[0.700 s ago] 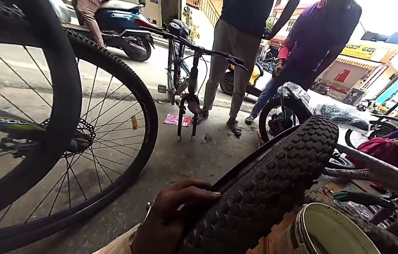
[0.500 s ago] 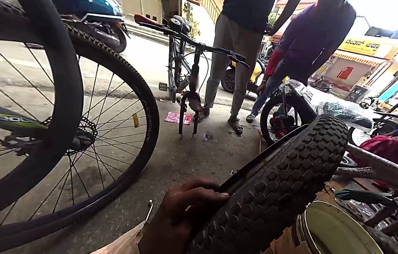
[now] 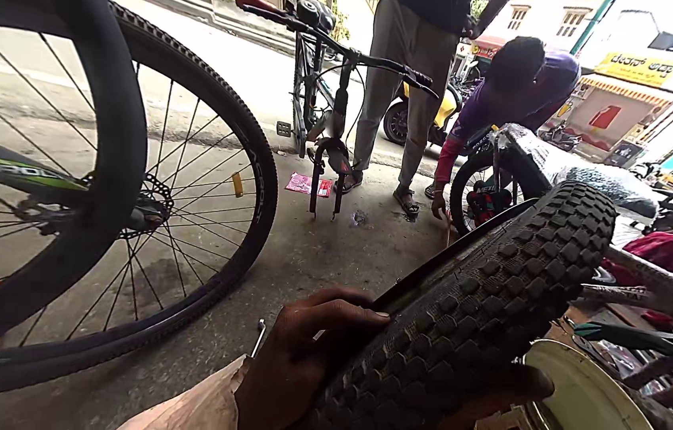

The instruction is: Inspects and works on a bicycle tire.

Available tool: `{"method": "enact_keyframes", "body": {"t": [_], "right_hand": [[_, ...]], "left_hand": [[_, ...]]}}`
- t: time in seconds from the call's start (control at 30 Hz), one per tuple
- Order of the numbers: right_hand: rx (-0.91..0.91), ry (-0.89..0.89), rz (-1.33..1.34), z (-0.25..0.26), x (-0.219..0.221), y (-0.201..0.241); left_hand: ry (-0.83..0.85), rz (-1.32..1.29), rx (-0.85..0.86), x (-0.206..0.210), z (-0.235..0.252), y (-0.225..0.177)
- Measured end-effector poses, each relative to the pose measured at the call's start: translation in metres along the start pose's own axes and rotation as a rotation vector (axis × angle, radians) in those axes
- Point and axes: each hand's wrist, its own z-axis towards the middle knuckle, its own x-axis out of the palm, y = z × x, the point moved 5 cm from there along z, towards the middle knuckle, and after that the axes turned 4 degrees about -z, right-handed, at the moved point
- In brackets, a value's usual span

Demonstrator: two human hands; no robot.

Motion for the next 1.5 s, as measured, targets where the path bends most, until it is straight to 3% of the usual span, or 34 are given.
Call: {"method": "enact_keyframes", "body": {"t": [0.07, 0.17, 0.3, 0.43, 0.67, 0.8, 0.87, 0.97, 1.1, 1.17, 1.2, 1.27, 1.37, 1.43, 1.5], "right_hand": [[0.134, -0.137, -0.020, -0.017, 0.007, -0.013], [0.341, 0.093, -0.145, -0.043, -0.009, -0.030], [0.598, 0.203, -0.409, -0.058, -0.009, -0.050], [0.758, 0.071, -0.657, -0.067, -0.001, -0.057], [0.548, 0.038, -0.317, -0.068, 0.010, -0.064], [0.438, 0.043, -0.240, -0.046, 0.027, -0.039], [0.335, -0.013, -0.244, -0.039, 0.031, -0.023], [0.164, -0.121, -0.256, -0.028, 0.025, 0.002], [0.114, -0.158, -0.081, -0.005, 0.013, 0.017], [0.091, -0.161, -0.004, -0.018, -0.021, 0.008], [0.070, -0.032, -0.009, -0.036, -0.052, 0.000], [0.088, -0.160, -0.039, -0.064, -0.082, -0.009], [0.078, -0.209, -0.002, -0.056, -0.067, -0.008], [0.041, -0.052, -0.013, -0.032, -0.047, -0.003], [0.106, -0.254, -0.024, -0.010, -0.012, 0.005]], "left_hand": [[0.003, -0.015, -0.010, -0.002, -0.001, -0.001], [0.004, -0.025, -0.004, -0.003, -0.001, -0.001], [0.015, -0.044, -0.021, -0.002, -0.001, -0.001], [0.001, -0.012, -0.032, -0.001, 0.002, -0.001], [-0.048, -0.027, -0.003, -0.001, 0.014, -0.007], [-0.148, -0.051, -0.192, 0.011, 0.045, -0.032], [-0.057, -0.081, -0.267, 0.020, 0.063, -0.044], [0.139, -0.093, -0.198, 0.032, 0.075, -0.039], [0.206, -0.114, -0.082, 0.052, 0.062, 0.002], [0.180, -0.091, -0.032, 0.055, 0.060, 0.008], [0.190, -0.083, -0.011, 0.054, 0.060, 0.008], [0.206, -0.036, 0.037, 0.053, 0.061, 0.006], [0.195, 0.085, 0.106, 0.048, 0.065, 0.003], [0.168, 0.161, 0.142, 0.044, 0.067, 0.003], [0.150, 0.225, 0.161, 0.038, 0.067, 0.002]]}}
